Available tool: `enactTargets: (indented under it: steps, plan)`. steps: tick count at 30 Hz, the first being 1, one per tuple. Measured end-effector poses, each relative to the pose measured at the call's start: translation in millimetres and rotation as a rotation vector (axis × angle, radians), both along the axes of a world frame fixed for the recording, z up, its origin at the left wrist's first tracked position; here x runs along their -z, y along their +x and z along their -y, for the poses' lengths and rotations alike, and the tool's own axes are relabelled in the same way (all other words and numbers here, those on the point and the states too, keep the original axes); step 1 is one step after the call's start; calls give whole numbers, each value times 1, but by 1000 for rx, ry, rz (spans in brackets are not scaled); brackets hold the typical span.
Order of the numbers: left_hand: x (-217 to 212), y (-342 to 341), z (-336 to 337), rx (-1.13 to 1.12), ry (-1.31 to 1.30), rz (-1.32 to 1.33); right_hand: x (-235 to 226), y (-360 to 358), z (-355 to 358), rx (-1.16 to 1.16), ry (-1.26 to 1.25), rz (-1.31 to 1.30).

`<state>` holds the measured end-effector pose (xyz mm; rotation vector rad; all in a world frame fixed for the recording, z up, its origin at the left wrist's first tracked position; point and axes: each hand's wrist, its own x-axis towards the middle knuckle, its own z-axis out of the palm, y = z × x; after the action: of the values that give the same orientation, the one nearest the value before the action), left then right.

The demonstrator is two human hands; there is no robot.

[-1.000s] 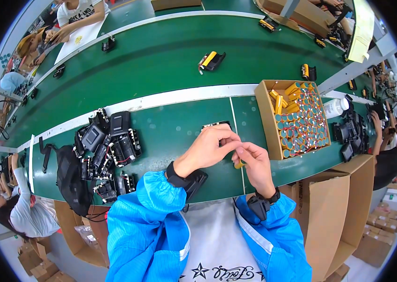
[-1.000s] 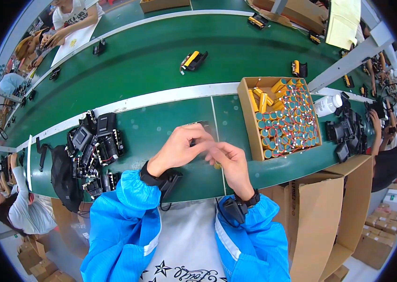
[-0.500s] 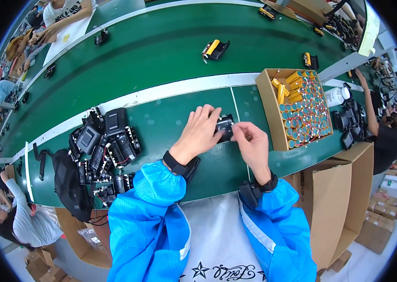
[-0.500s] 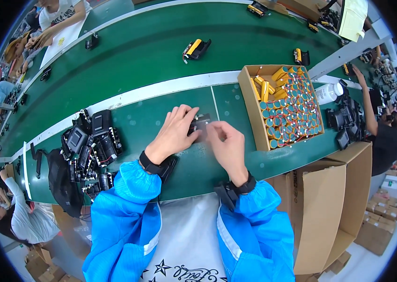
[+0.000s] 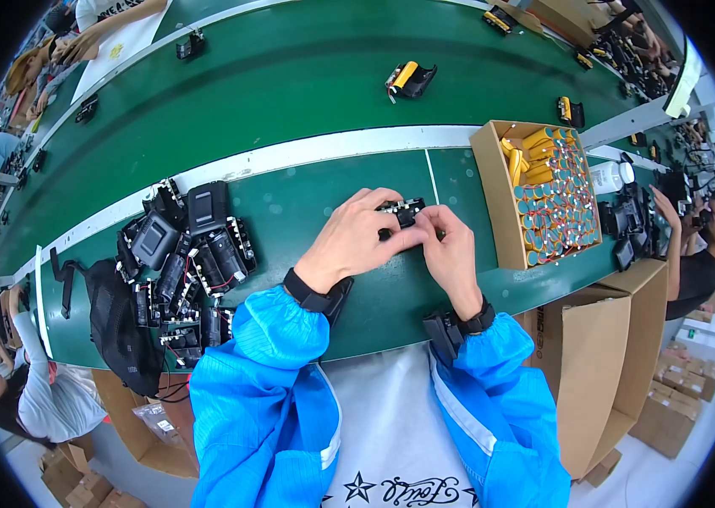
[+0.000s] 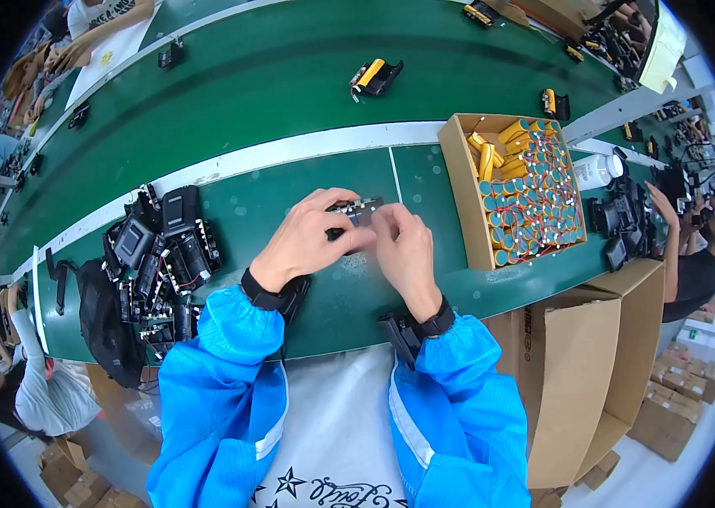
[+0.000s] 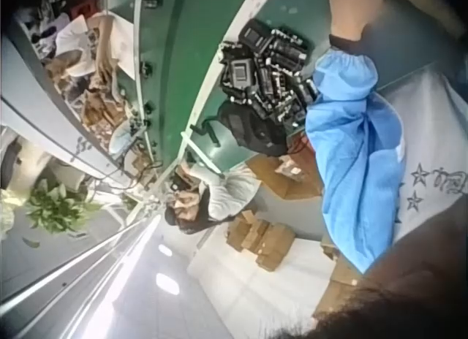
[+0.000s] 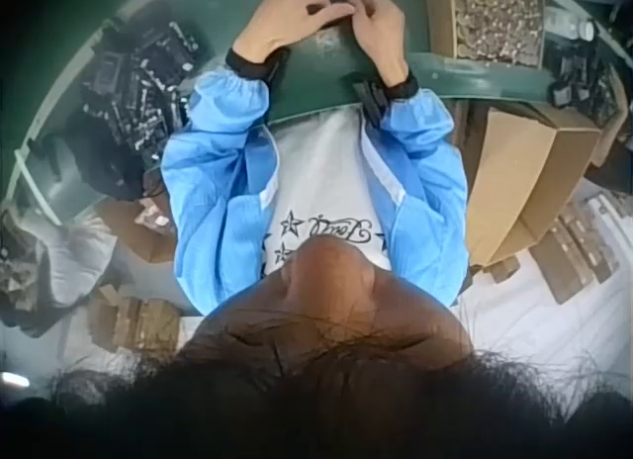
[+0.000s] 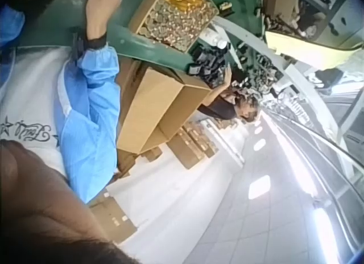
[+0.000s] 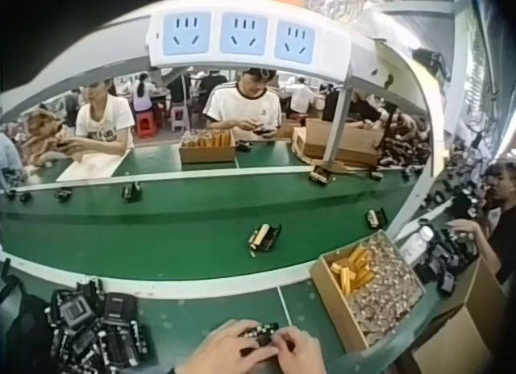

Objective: Assembling electronic components into a housing and securing them using an electric screwdriver.

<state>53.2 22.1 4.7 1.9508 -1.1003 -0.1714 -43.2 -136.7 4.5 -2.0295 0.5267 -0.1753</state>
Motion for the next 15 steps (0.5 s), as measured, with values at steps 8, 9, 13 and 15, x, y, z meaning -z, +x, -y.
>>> enactTargets:
  steps: [8,9,13,15]
  plan:
    - [0,-2,-1,-22,59,-192,9,-1,3,-50,-176,70]
    - [-1,-2,-1,-51,79,-248,8,0,3,-53,-149,52]
    - [15,-9,0,-91,129,99,-5,-2,-1,-49,4,-12]
    - [13,-9,1,-97,139,84,-20,-5,-6,-11,203,-70]
